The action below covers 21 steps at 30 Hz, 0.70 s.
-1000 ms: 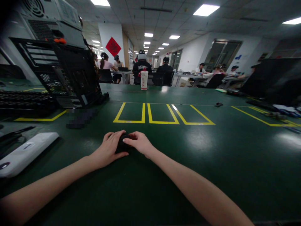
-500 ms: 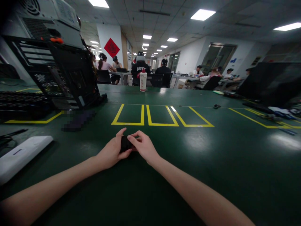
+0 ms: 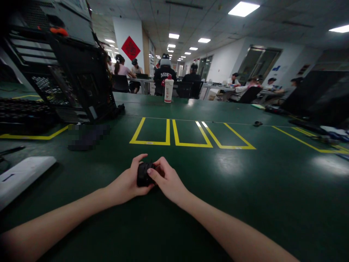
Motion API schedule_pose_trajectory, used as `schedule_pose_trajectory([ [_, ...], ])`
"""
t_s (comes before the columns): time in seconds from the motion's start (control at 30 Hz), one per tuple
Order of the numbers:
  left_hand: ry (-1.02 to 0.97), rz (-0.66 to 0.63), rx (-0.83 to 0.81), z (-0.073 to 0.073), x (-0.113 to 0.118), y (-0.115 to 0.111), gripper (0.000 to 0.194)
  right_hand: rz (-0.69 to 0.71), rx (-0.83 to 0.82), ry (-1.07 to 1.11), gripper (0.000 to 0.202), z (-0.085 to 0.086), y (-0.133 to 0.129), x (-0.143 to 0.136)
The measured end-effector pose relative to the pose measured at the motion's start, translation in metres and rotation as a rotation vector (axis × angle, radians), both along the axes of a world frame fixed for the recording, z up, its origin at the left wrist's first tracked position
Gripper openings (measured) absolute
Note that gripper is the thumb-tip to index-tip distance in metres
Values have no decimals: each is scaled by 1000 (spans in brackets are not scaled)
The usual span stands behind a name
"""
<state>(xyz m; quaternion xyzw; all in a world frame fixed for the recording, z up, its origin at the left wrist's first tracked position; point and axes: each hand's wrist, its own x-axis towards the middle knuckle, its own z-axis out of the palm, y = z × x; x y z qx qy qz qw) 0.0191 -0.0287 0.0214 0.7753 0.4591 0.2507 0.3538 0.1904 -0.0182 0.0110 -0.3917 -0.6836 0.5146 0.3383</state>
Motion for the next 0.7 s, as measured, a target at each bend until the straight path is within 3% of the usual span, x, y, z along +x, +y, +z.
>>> schedule_pose_trajectory([
  [0.27,28,-16,17,-4,-1,-1,78,25,272,-150,21,1,-4,2],
  [0.6,39,5,99,-10,-1,1,74,45,-52,1,26,7,-5,2],
  [0.7,51,17,108,-10,-2,-1,75,95,-81,35,25,7,-3,4],
])
